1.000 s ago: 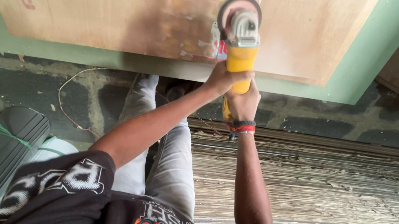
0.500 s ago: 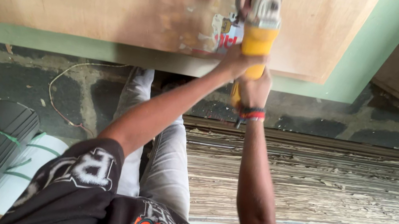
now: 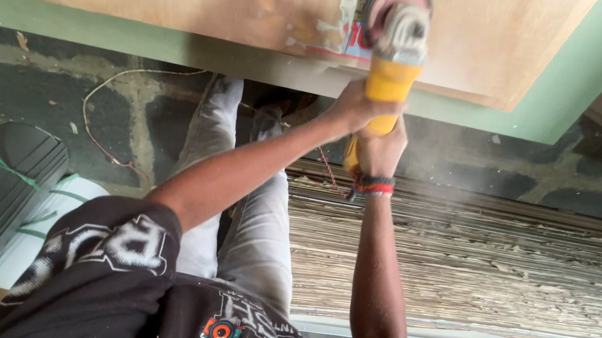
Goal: The person sands a wooden board using a power sander, moving it across the surface and edges while another person helps to steady the workpiece.
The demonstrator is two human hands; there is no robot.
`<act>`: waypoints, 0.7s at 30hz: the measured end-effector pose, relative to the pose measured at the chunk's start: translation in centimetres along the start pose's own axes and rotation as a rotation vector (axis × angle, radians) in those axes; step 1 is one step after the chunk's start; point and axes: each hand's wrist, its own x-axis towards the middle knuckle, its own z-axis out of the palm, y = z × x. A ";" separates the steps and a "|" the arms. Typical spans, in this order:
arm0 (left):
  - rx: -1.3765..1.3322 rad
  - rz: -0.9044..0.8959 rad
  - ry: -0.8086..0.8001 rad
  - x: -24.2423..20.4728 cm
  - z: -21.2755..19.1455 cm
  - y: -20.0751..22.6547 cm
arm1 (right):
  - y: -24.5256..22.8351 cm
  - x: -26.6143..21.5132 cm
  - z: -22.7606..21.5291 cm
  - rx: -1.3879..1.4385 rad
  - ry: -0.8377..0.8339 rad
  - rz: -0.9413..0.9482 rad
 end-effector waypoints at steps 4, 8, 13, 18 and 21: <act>-0.018 -0.043 0.024 -2.0 -0.2 1.0 | -1.0 -2.6 0.3 -0.077 0.010 -0.005; -0.071 -0.016 0.012 -0.3 -0.5 0.3 | 0.2 -1.4 0.5 -0.091 0.018 0.008; -0.067 -0.041 -0.004 -0.4 -0.5 -1.4 | 1.5 -0.3 0.5 -0.036 0.023 0.097; -0.093 -0.048 0.000 -2.5 -0.1 -1.5 | 1.3 -4.1 0.3 -0.041 0.022 0.041; -0.086 0.009 -0.021 -1.3 0.0 -2.3 | 2.2 -3.6 0.3 -0.042 0.045 0.027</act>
